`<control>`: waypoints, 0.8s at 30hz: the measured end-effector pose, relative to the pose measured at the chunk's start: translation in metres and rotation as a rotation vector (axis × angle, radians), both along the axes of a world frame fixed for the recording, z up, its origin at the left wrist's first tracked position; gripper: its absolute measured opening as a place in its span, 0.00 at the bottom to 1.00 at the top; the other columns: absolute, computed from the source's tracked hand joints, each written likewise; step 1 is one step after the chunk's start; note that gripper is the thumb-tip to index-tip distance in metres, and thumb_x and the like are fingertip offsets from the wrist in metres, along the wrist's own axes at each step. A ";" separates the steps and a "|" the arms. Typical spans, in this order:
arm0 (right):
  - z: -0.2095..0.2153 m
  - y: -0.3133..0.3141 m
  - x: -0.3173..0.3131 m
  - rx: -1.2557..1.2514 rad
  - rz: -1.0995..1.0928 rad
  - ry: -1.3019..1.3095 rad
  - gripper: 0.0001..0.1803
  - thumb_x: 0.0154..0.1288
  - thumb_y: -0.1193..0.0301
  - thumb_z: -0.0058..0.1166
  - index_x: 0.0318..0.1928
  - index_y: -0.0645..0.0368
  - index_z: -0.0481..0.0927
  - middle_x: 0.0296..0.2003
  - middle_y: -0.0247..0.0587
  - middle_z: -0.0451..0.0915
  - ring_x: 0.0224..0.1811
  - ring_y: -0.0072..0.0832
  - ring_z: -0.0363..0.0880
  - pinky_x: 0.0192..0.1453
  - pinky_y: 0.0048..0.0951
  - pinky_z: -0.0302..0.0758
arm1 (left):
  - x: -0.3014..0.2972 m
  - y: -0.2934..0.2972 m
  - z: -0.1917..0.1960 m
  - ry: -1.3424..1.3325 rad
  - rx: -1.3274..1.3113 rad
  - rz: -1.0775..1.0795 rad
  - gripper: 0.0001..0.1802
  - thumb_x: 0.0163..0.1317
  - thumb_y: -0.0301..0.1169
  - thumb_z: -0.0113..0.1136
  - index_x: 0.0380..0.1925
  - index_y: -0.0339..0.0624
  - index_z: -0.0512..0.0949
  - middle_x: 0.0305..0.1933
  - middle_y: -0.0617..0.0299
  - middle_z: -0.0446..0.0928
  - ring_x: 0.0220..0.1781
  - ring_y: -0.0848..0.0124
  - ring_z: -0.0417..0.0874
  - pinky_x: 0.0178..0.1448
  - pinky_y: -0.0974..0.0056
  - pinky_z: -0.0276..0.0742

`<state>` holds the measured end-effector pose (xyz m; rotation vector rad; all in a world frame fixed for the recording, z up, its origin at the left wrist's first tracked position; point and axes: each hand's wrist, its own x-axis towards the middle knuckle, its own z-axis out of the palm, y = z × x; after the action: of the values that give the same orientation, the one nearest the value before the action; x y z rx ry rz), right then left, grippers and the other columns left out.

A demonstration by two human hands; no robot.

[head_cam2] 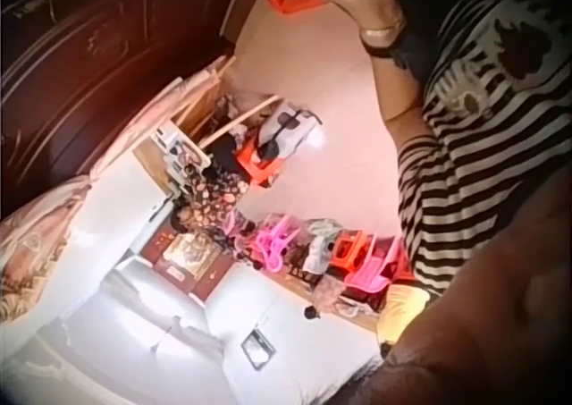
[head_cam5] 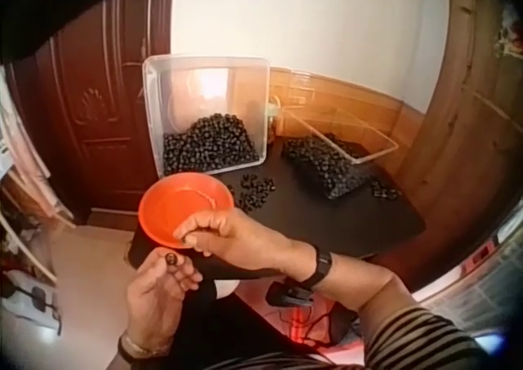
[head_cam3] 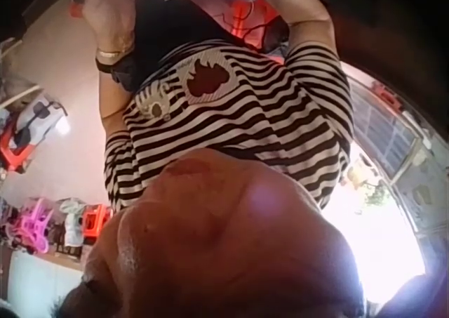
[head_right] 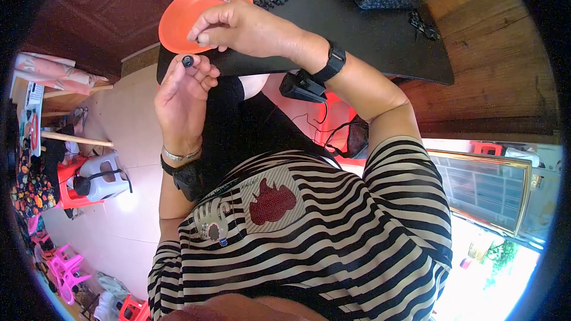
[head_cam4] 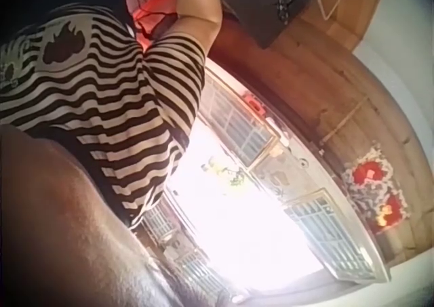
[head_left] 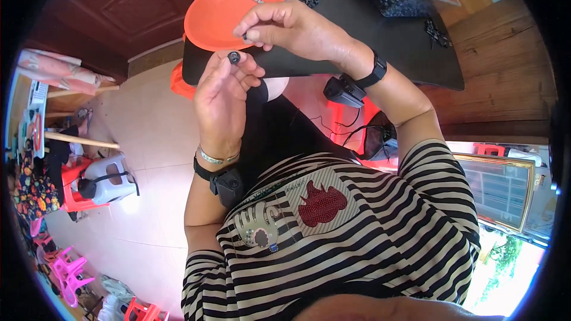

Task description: Manually inserting small metal components into black plastic parts.

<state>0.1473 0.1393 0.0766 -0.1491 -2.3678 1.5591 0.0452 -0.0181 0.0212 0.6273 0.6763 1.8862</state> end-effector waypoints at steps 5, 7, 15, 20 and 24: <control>-0.002 -0.002 -0.002 -0.068 -0.020 0.021 0.07 0.65 0.75 0.53 0.43 0.62 0.78 0.34 0.32 0.79 0.36 0.16 0.76 0.43 0.20 0.75 | -0.001 -0.002 0.001 0.013 -0.013 0.022 0.13 0.68 0.35 0.42 0.40 0.36 0.70 0.40 0.54 0.74 0.42 0.62 0.77 0.48 0.63 0.72; 0.001 -0.003 -0.003 -0.114 -0.004 0.047 0.07 0.65 0.76 0.53 0.42 0.63 0.77 0.35 0.34 0.80 0.37 0.17 0.78 0.45 0.20 0.75 | -0.003 -0.002 -0.001 0.020 -0.021 0.031 0.13 0.68 0.34 0.42 0.40 0.36 0.70 0.39 0.54 0.73 0.42 0.62 0.77 0.48 0.63 0.72; -0.005 -0.020 -0.005 -0.214 0.064 0.191 0.06 0.65 0.78 0.52 0.42 0.63 0.77 0.34 0.35 0.80 0.37 0.17 0.78 0.44 0.20 0.76 | 0.001 0.000 0.002 -0.014 -0.014 0.034 0.13 0.67 0.34 0.45 0.42 0.35 0.71 0.37 0.56 0.76 0.40 0.66 0.78 0.45 0.66 0.70; -0.004 -0.028 -0.003 -0.155 0.019 0.066 0.05 0.65 0.77 0.53 0.41 0.62 0.77 0.34 0.33 0.80 0.37 0.17 0.78 0.42 0.20 0.76 | 0.002 0.000 0.004 -0.038 -0.026 0.036 0.14 0.66 0.33 0.46 0.44 0.33 0.70 0.36 0.57 0.76 0.39 0.66 0.78 0.44 0.67 0.71; -0.016 -0.028 -0.003 0.069 -0.040 0.201 0.07 0.63 0.77 0.56 0.41 0.61 0.78 0.35 0.32 0.80 0.36 0.16 0.77 0.42 0.20 0.75 | 0.003 0.000 0.004 -0.058 -0.025 0.038 0.15 0.66 0.33 0.45 0.46 0.33 0.70 0.37 0.56 0.76 0.40 0.66 0.78 0.44 0.66 0.71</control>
<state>0.1444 0.1114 0.0605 -0.0232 -2.2448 1.4014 0.0481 -0.0185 0.0248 0.5456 0.6777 1.9204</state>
